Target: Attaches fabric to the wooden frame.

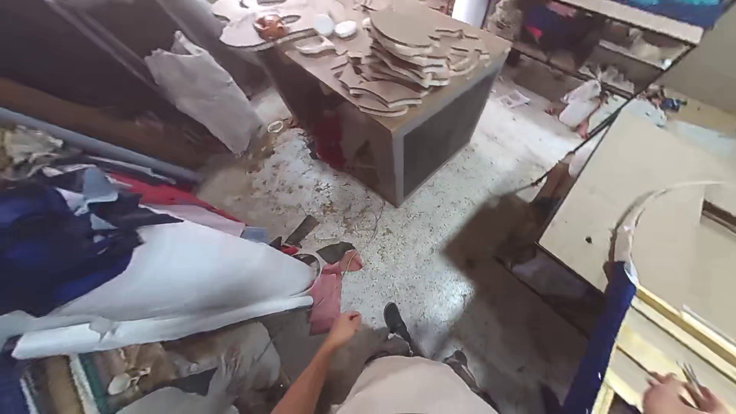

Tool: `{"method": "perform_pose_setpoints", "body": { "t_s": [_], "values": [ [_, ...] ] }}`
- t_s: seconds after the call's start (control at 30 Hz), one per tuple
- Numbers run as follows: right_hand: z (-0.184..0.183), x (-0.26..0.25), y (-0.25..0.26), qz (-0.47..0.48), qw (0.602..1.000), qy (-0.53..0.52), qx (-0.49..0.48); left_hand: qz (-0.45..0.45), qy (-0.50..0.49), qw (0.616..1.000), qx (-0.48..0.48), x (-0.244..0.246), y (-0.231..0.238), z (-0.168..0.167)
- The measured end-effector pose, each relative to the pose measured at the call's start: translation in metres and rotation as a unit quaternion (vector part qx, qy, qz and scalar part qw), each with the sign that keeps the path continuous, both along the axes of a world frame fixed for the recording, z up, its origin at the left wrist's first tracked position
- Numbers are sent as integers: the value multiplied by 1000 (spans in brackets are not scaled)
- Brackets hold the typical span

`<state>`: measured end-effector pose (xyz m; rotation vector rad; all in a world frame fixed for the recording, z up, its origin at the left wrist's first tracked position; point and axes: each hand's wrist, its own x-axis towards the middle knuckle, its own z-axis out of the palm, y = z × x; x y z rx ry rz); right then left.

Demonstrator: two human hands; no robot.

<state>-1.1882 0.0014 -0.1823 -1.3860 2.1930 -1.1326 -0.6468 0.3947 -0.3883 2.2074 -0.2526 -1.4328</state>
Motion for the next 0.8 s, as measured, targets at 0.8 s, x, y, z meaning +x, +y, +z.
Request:
{"method": "perform_pose_setpoints", "body": {
  "t_s": [0.8],
  "values": [
    [-188, 677, -144, 648, 662, 147, 347, 225, -11, 931, 288, 279, 119, -54]
  ]
}}
